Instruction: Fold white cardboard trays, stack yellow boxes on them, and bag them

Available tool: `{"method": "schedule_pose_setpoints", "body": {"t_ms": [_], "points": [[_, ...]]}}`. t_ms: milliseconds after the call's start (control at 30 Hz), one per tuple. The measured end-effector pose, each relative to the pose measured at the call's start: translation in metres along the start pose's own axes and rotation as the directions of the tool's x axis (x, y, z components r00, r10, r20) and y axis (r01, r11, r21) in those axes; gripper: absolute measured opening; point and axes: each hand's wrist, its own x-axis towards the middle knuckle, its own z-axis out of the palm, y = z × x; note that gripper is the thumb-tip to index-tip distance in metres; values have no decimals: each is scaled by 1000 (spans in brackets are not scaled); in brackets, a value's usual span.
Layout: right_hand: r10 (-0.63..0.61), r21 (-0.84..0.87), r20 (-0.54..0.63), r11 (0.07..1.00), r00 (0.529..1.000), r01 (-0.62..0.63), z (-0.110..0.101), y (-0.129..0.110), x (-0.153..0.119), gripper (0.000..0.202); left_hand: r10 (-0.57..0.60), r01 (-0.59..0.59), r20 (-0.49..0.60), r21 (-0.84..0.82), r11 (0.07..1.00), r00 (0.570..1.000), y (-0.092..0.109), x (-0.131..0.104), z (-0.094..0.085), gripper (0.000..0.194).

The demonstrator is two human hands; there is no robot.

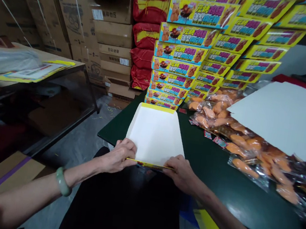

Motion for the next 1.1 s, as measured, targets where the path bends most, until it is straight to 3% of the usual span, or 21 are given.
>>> {"method": "schedule_pose_setpoints", "body": {"t_ms": [133,233,367,500,633,800,867,1000,1100], "points": [[3,-8,15,1000,1000,-3,-2,-1,1,18,49,-48,-9,31,998,999,-3,-1,4,19],[28,40,4,999,1000,-29,-1,-1,1,17,104,-92,-67,155,984,992,-4,-7,7,11],[75,72,-17,995,997,-74,0,-1,1,16,58,-33,-115,211,977,992,-3,-11,8,13],[111,69,-36,992,993,-109,-1,-4,1,15,-20,19,3,87,996,1000,-2,0,2,20],[102,73,-31,992,994,-100,-4,-6,2,14,45,-49,60,80,996,997,-7,9,3,21],[116,97,-58,989,992,-110,-4,-6,3,16,129,-111,-60,232,966,990,-11,2,8,15],[133,102,-69,987,989,-125,-2,-6,3,18,81,-55,-99,241,969,992,-7,0,7,19],[160,102,-81,983,984,-152,1,-6,4,18,-137,141,-44,104,985,990,3,6,4,17],[170,126,-65,979,983,-161,2,-6,5,18,-163,164,-36,44,985,986,4,17,3,14]]}}
